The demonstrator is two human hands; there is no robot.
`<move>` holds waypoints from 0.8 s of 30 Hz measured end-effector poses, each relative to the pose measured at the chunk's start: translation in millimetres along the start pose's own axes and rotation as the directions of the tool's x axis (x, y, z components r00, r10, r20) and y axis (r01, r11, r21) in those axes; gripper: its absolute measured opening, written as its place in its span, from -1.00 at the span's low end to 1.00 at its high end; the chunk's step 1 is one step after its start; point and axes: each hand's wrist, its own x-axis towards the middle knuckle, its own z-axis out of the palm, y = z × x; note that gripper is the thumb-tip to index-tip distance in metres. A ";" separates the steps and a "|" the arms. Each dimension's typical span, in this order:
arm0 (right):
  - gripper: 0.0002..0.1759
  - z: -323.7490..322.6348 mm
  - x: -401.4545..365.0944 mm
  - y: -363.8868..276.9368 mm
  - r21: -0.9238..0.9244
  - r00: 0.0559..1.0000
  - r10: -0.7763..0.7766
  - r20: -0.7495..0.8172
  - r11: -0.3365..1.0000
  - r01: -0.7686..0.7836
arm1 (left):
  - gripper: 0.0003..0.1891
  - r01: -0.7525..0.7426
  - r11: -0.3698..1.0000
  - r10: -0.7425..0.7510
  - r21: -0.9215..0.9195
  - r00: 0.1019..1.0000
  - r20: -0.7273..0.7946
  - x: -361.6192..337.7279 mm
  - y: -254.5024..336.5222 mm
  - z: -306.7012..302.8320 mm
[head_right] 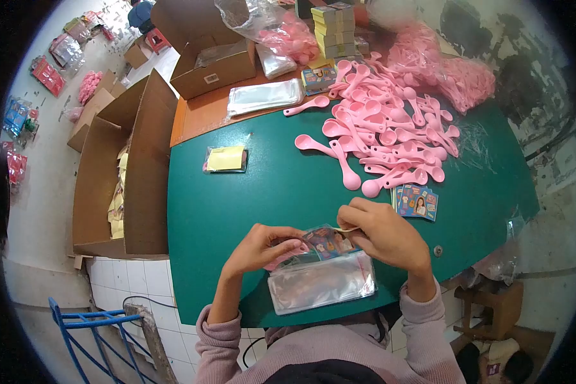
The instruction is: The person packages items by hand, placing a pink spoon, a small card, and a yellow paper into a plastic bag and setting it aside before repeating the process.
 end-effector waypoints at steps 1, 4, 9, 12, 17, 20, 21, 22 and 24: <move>-0.83 -0.5 0.0 0.3 -0.024 1.000 0.007 -0.012 1.000 -0.007 | -0.75 0.001 1.000 -0.001 -0.001 1.000 0.000 -0.4 -0.6 -0.1; -0.82 1.8 2.1 -1.5 0.021 0.999 -0.019 0.039 1.000 0.018 | -0.75 0.003 0.999 -0.004 -0.040 1.000 -0.014 0.0 -0.4 -1.3; -0.79 19.0 2.7 1.6 0.116 0.999 -0.001 -0.053 0.993 0.007 | -0.75 0.018 1.000 -0.018 0.020 1.000 -0.010 -0.5 8.3 -5.2; -0.79 28.0 8.0 -1.2 0.138 1.000 0.009 0.026 0.990 -0.012 | -0.68 -0.031 0.988 0.041 -0.149 0.997 0.066 -0.4 8.5 -4.1; -0.78 52.9 16.7 7.4 0.072 1.000 0.003 -0.017 0.997 -0.002 | -0.52 0.005 0.999 -0.007 -0.037 0.998 -0.060 -0.7 14.6 6.3; -0.78 58.6 26.1 30.7 0.250 0.994 -0.038 0.098 0.968 0.013 | -0.50 0.163 0.978 -0.146 0.127 0.980 -0.136 -0.2 16.6 1.5; -0.78 57.0 31.6 35.4 0.250 0.995 -0.032 0.097 0.968 0.007 | -0.52 0.273 0.932 -0.238 0.237 0.957 -0.166 -0.6 15.6 -3.1; -0.78 53.8 39.4 39.8 0.347 0.992 0.019 0.121 0.936 -0.060 | -0.51 0.295 0.934 -0.282 0.202 0.955 -0.091 -0.6 8.0 -13.3; -0.78 51.6 53.0 54.3 0.436 0.987 0.061 0.151 0.891 -0.122 | -0.46 0.179 0.981 -0.182 -0.071 0.982 -0.052 -4.6 -23.9 -29.7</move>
